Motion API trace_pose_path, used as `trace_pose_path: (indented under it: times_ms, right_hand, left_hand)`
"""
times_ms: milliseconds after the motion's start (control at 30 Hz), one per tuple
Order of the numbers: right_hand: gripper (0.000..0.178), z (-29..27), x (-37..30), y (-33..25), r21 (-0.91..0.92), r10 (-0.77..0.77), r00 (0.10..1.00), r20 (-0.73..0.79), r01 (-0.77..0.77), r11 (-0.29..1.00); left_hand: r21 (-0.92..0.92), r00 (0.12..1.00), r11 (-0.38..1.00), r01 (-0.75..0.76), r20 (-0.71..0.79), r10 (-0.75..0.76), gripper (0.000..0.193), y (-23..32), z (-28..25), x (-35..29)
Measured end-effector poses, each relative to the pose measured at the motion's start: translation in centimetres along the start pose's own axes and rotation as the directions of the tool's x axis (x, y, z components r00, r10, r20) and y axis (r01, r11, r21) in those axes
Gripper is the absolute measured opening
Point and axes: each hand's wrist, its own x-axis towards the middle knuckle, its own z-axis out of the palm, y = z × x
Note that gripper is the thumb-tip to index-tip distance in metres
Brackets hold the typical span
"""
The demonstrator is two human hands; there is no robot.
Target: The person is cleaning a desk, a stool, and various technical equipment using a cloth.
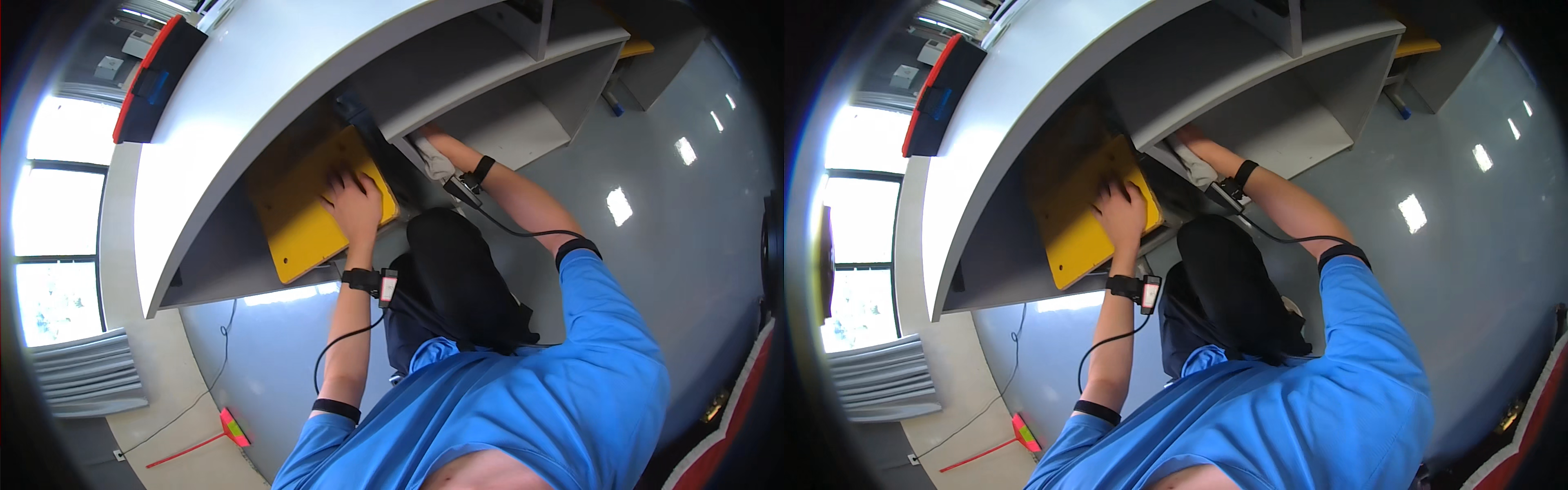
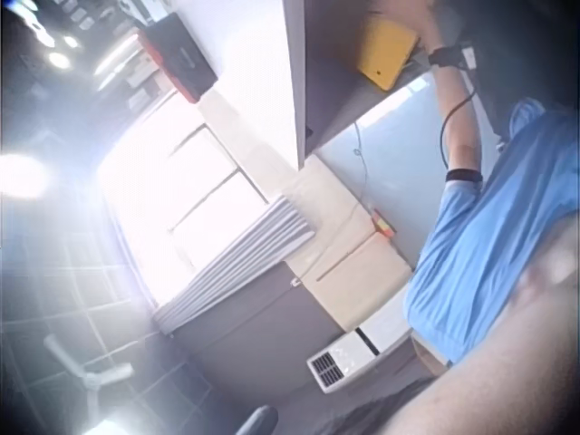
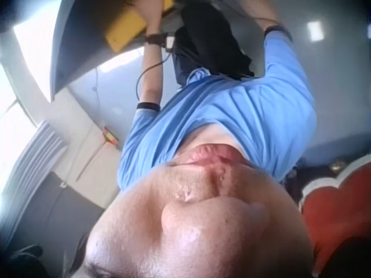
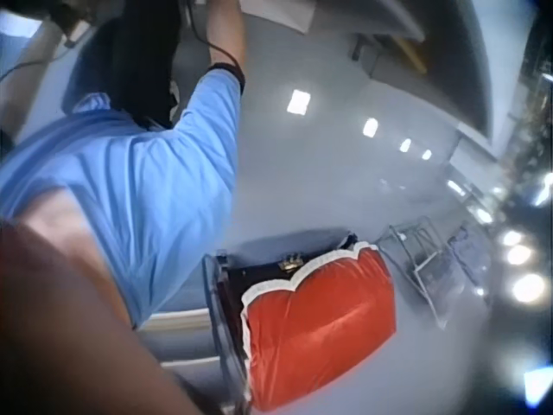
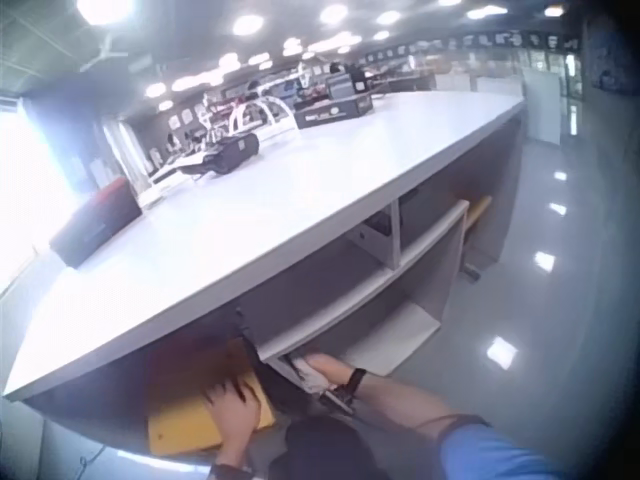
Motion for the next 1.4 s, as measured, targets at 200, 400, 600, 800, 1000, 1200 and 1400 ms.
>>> trace_pose_path:
  times_ms: [200,400,600,800,1000,1200,1400]
  right_hand:
    - [0.049,2.2,0.4,5.6,-0.217,-0.087,0.965,-0.249,0.031,0.976]
    - [0.074,2.7,-5.0,7.2,-0.126,-0.031,0.92,-0.39,-0.02,0.992]
    - [0.069,4.5,-7.9,2.1,0.337,0.152,0.972,-0.176,-0.086,0.938]
    - [0.06,6.7,-4.8,-1.4,-0.074,-0.06,0.949,-0.308,0.039,0.996]
    - [0.061,3.0,-0.2,2.6,-0.522,-0.42,0.87,-0.257,0.241,0.818]
    - [0.052,0.2,0.8,6.9,-0.596,-0.423,0.859,-0.289,0.184,0.781]
    - [0.052,0.7,-1.6,9.6,-0.807,-0.533,0.832,-0.157,0.203,0.555]
  left_hand:
    - [-0.02,0.995,0.998,0.067,0.08,-0.065,0.047,-0.9,-0.7,-1.0]
    - [-0.062,0.999,0.997,0.039,0.02,-0.037,0.047,0.0,0.3,-0.6]
    - [-0.02,0.992,0.998,0.064,0.11,-0.061,0.047,-0.4,0.1,0.1]
    - [-0.034,0.995,0.998,0.055,0.09,-0.052,0.047,-0.7,-0.1,-0.1]
    - [-0.018,0.992,0.998,0.063,0.113,-0.06,0.047,-0.3,0.0,-0.2]
    - [-0.081,0.989,0.994,0.075,0.133,-0.064,0.047,0.0,-0.1,0.0]
    - [-0.135,0.994,0.988,0.069,0.097,-0.056,0.038,-1.6,-0.9,0.0]
